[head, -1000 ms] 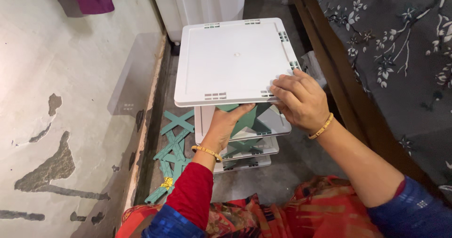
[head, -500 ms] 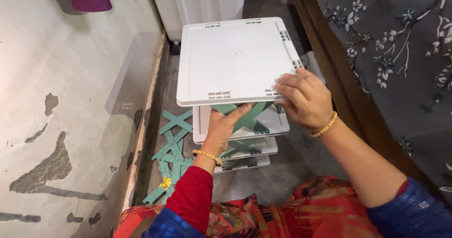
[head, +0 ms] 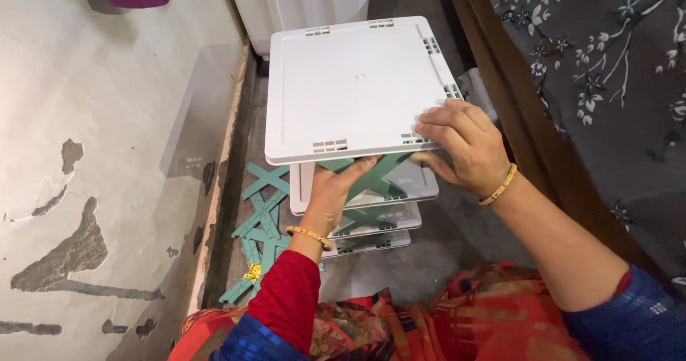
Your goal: The person assembles a stack of white plastic trays with teal X-shaped supports. They pick up each support, align it with the tray edges, and press it into place, repeating the process for multiple units.
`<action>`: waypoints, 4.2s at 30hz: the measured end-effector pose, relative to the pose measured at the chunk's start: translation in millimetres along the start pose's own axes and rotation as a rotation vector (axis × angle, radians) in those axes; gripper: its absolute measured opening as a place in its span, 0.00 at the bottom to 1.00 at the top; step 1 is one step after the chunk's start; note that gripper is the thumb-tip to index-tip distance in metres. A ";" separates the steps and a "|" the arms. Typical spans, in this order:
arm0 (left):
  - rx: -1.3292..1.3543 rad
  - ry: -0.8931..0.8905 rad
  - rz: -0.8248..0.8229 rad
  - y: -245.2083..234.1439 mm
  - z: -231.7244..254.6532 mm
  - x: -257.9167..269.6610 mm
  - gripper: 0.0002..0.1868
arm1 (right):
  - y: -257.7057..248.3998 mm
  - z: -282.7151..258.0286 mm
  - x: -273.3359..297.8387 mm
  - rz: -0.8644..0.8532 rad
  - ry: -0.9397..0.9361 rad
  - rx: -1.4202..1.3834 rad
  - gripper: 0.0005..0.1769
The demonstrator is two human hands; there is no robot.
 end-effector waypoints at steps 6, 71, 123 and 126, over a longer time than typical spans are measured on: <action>0.014 0.021 0.003 0.2 -2.8 0.6 0.15 | 1.3 -3.8 4.5 0.035 -0.005 0.046 0.30; -1.504 0.909 0.253 19.4 186.0 73.1 0.48 | 1.5 -0.7 -2.9 -0.036 -0.194 0.126 0.26; -0.028 0.020 -0.018 -4.8 38.3 35.0 0.15 | 15.5 -65.7 -23.3 0.088 -0.123 0.061 0.12; -0.080 0.038 -0.039 -4.3 38.7 33.0 0.16 | 14.4 -68.5 -22.1 0.106 -0.147 0.086 0.12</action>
Point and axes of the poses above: each hand's wrist, its own x-axis away from the middle knuckle, its own y-axis out of the palm, z = x × y, the point moved 10 cm from there along -x, towards the middle knuckle, and after that the axes turned 2 degrees about x, right-handed, at the moved point
